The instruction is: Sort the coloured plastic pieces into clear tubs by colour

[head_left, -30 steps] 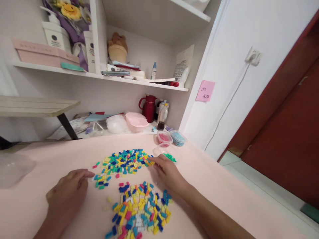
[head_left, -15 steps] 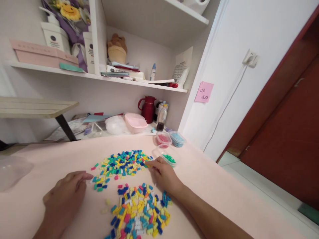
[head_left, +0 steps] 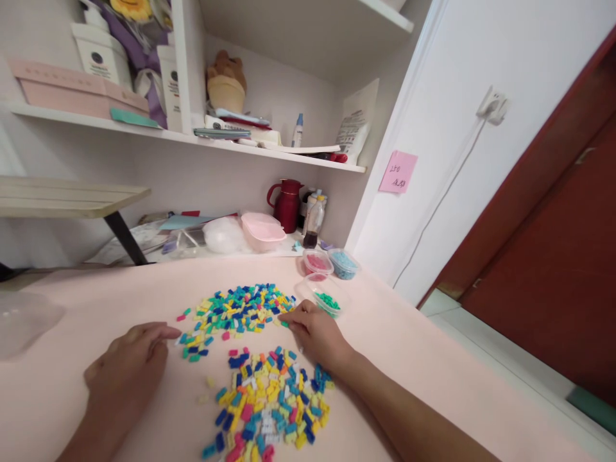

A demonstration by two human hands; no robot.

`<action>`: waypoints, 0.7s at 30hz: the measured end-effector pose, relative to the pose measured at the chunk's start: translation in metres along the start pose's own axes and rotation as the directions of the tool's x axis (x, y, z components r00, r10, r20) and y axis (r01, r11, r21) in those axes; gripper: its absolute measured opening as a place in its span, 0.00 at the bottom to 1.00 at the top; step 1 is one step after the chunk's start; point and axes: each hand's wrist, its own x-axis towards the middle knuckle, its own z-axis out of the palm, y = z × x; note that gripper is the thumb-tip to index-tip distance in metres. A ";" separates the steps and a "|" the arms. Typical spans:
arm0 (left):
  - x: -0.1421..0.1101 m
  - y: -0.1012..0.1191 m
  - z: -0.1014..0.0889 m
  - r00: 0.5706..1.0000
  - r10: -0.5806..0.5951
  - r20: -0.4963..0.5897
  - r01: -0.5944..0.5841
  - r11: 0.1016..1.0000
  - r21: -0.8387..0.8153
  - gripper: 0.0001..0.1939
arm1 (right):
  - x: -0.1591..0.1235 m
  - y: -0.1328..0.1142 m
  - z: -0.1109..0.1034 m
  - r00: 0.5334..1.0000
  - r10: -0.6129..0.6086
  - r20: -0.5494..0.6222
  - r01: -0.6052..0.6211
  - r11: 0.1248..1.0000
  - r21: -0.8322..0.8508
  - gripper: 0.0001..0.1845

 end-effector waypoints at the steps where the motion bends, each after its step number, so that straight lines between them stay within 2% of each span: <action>1: 0.000 0.000 0.000 1.000 0.001 0.022 -0.001 1.000 -0.001 0.18 | 0.000 -0.001 0.000 1.000 -0.002 0.009 0.003 1.000 -0.021 0.17; 8: -0.005 0.003 -0.004 0.999 0.023 0.025 -0.022 0.999 -0.040 0.18 | 0.001 -0.006 -0.006 0.999 0.013 0.033 -0.013 1.000 -0.001 0.17; 13: -0.006 0.006 -0.006 1.000 -0.015 0.025 0.016 0.998 -0.053 0.18 | -0.001 -0.004 -0.006 0.999 -0.025 0.044 0.025 1.000 -0.009 0.18; 21: -0.008 0.010 -0.009 0.999 -0.022 0.040 0.024 0.999 -0.038 0.18 | 0.001 -0.007 -0.008 0.996 -0.022 0.081 0.024 0.999 -0.027 0.13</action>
